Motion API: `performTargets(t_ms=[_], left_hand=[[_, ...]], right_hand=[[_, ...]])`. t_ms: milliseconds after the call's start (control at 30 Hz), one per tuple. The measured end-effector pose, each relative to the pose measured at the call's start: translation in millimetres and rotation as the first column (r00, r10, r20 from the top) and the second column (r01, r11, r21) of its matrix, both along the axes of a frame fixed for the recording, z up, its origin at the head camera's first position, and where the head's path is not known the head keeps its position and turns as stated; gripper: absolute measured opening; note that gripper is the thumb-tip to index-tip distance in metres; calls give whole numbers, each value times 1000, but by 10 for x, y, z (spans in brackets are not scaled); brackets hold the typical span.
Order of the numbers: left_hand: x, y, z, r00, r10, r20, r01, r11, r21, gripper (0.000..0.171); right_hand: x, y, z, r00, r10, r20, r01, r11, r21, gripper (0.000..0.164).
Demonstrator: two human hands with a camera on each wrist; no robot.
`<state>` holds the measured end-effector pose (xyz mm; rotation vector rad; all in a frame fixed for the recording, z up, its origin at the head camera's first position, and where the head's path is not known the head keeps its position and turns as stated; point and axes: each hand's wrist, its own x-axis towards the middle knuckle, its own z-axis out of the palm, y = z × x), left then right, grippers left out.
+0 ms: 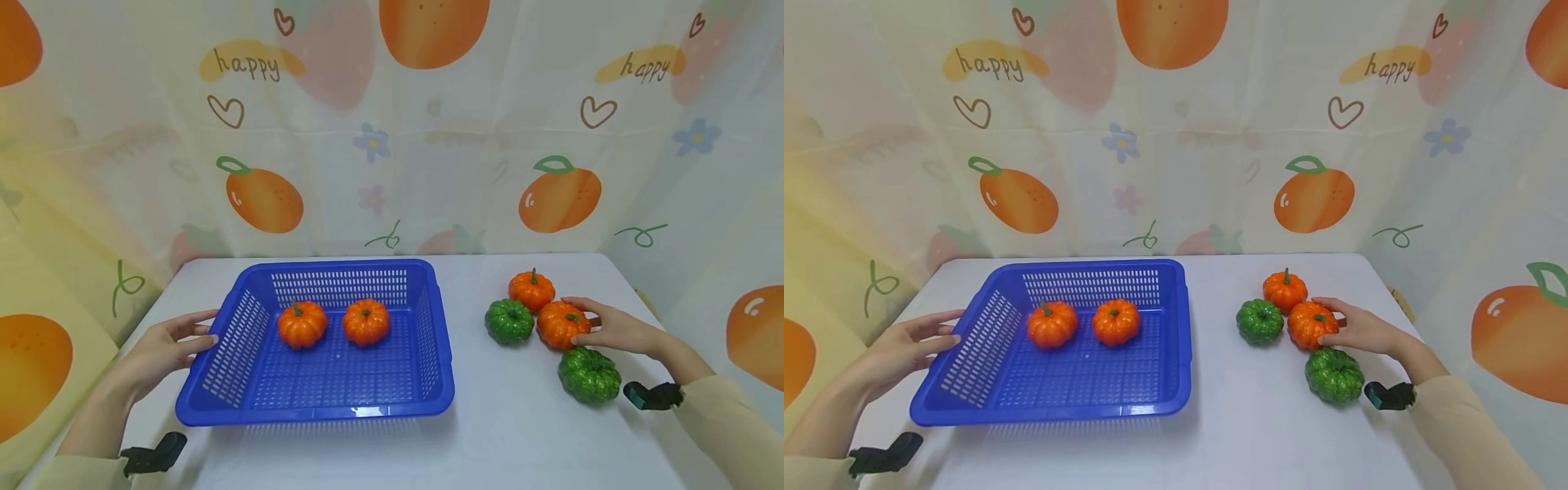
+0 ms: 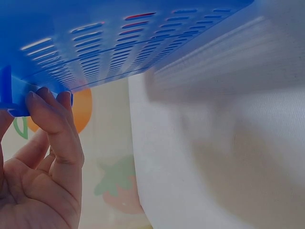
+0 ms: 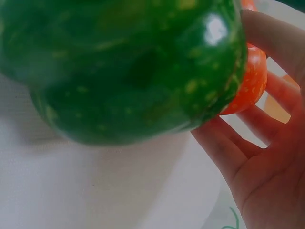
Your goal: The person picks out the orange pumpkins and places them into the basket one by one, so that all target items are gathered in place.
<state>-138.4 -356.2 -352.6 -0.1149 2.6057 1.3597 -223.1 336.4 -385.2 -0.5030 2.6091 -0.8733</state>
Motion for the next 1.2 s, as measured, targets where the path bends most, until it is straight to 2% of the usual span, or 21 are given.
performTargets(t_ms=[433,967,1200], left_hand=[[1,0,9,1000,-4,-5,4,1000,0,74],[-11,-19,-12,1000,-6,-11,6,1000,20,73],[-10,-16,-8,1000,2,0,-2,1000,22,73]], right_hand=[[39,1,68,996,8,-87,-10,1000,-18,77],[77,-69,244,994,26,-105,-34,997,-72,77],[83,-113,309,990,39,-135,-47,997,-56,76]])
